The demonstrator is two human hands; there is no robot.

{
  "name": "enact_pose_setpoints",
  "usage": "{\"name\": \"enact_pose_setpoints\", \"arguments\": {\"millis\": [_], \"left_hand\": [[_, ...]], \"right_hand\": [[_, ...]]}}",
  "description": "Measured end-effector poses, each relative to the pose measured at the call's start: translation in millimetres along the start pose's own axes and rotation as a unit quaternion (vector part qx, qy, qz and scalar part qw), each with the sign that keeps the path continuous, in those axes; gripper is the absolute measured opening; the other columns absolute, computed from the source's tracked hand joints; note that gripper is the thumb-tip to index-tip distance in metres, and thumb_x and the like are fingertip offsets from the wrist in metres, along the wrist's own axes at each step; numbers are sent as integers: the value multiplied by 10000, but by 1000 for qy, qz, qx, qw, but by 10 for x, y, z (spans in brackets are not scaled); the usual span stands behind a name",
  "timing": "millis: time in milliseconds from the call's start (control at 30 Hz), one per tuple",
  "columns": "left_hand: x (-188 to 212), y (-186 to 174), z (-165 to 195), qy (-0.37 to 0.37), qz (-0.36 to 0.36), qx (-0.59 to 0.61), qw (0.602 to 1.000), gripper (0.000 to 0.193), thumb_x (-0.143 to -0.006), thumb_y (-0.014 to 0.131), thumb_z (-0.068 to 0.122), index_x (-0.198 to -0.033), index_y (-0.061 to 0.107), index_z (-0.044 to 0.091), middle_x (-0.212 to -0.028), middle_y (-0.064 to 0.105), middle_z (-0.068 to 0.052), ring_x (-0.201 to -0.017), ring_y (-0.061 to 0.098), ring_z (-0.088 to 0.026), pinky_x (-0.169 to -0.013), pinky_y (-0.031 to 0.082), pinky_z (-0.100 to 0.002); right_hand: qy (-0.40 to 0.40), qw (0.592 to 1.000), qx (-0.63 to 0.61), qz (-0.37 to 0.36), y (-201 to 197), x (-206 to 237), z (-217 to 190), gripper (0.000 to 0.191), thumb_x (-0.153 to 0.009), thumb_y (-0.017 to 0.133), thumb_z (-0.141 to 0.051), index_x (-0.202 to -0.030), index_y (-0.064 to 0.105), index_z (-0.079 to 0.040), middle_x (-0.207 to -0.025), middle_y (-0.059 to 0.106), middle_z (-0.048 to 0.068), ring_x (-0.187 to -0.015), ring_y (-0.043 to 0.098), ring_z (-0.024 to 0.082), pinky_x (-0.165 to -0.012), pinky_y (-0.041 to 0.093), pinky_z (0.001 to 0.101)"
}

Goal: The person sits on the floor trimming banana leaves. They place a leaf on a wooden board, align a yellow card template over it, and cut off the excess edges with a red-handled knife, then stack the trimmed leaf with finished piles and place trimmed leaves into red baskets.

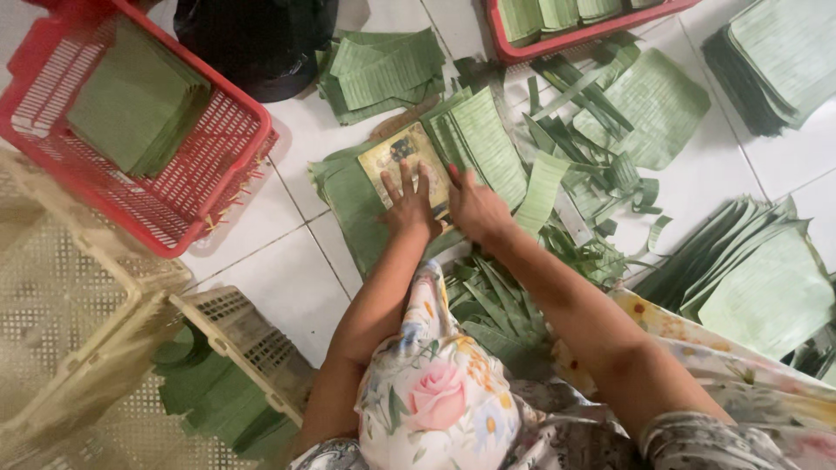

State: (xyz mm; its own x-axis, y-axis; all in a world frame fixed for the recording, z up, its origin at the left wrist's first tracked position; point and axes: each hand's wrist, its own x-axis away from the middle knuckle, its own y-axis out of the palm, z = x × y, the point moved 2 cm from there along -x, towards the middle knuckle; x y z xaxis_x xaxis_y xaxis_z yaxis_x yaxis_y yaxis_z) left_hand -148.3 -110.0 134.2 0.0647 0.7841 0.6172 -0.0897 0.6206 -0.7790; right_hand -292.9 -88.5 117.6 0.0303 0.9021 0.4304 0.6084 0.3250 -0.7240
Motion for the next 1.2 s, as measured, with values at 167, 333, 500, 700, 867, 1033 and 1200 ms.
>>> {"name": "enact_pose_setpoints", "arguments": {"millis": [167,333,500,700,867,1033,1200], "left_hand": [[-75,41,-22,21,4,-11,1000,1320,-738,862,533,-1644,-70,308,-1733,-130,-56,-1549,-98,-509,-951,453,-796],[-135,47,-47,23,-13,-15,1000,1329,-739,843,578,-1638,-97,305,-1728,-142,-45,-1550,-114,-513,-954,451,-794],[-152,31,-45,20,-20,-7,1000,1340,-738,846,586,-1629,-120,321,-1721,-164,-31,-1543,-119,-485,-955,436,-809],[-146,53,-46,20,-7,-15,1000,1325,-737,853,570,-1631,-94,320,-1723,-150,-27,-1544,-116,-495,-937,444,-814],[-117,75,-61,28,6,-1,1000,1315,-731,861,557,-1637,-63,321,-1727,-131,-34,-1547,-102,-500,-928,447,-818],[-77,35,-26,16,14,-1,1000,1321,-718,891,469,-1648,-35,318,-1740,-118,-38,-1556,-83,-510,-935,476,-778],[-25,11,-6,5,-1,11,1000,1352,-708,900,497,-1637,-68,328,-1729,-140,-20,-1558,-80,-468,-975,447,-782]], "right_hand": [[-113,988,106,10,111,-767,-239,357,-1021,425,-268,-1184,549,25,-1175,595,325,-960,673,504,-825,536,596],[-131,964,224,-57,263,-1084,-188,351,-1017,478,-273,-1119,652,14,-1256,587,286,-1079,679,451,-930,562,521],[-50,997,66,2,193,-1103,-223,405,-979,536,-304,-1157,611,52,-1172,616,290,-1052,653,476,-897,528,546],[-101,981,159,-51,158,-935,-326,364,-999,513,-299,-1031,722,-2,-1280,567,309,-1073,670,459,-914,550,527],[40,999,17,-8,216,-1008,-223,459,-965,599,-377,-1186,568,24,-1161,655,318,-1078,645,477,-924,528,526],[-41,995,90,-23,308,-478,134,335,-1018,483,-266,-1176,545,23,-1151,665,365,-1043,685,515,-920,547,566],[112,993,4,-34,393,425,506,346,-1005,467,-332,-1223,469,-63,-978,680,360,-937,667,555,-827,515,636]]}}
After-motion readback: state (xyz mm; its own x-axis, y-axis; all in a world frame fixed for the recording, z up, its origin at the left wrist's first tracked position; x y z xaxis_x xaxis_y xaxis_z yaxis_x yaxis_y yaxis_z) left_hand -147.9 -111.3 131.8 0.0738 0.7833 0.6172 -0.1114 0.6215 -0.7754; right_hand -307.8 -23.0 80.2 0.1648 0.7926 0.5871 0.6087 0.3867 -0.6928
